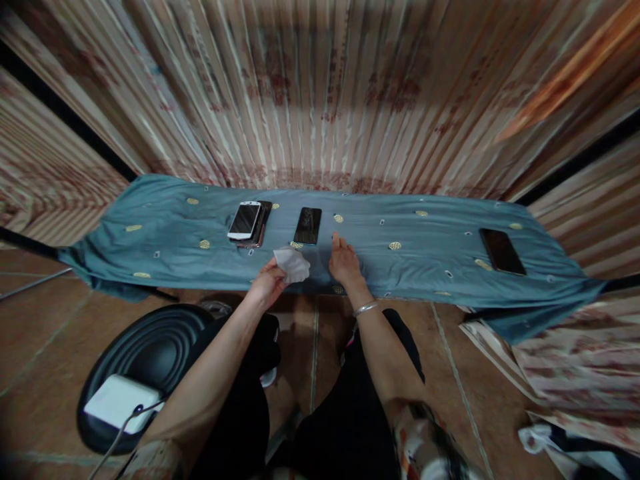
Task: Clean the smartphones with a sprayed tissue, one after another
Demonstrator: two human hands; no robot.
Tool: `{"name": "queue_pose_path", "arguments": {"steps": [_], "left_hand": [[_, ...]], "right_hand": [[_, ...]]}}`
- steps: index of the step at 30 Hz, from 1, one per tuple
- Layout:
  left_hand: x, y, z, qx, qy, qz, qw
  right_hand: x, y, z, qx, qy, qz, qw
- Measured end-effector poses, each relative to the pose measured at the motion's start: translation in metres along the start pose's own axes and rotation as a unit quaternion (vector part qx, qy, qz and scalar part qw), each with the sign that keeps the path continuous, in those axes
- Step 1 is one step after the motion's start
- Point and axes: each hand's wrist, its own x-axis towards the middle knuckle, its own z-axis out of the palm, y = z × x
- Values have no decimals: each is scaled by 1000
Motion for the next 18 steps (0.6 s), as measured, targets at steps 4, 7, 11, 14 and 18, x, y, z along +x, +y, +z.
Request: {"name": "queue_pose_path", "arguments": {"steps": [4,7,11,14,18], "left_hand": [[-6,4,-1,-1,-6,-1,1000],[-10,8,-1,-3,-12,-8,1000],[-15,15,-1,-12,-25,-17,999],[-17,19,-3,-11,-24,-13,1000],[-18,21,-8,9,-24,-3,1000]], "right_hand": [[-5,-10,-6,58,57,-11,997],[-10,-22,-7,251,79,-23,964],[-15,-46,-4,600,-124,63,788],[-17,-63,-1,685,-203,64,697],[-17,-73,2,748,-186,76,633]]}}
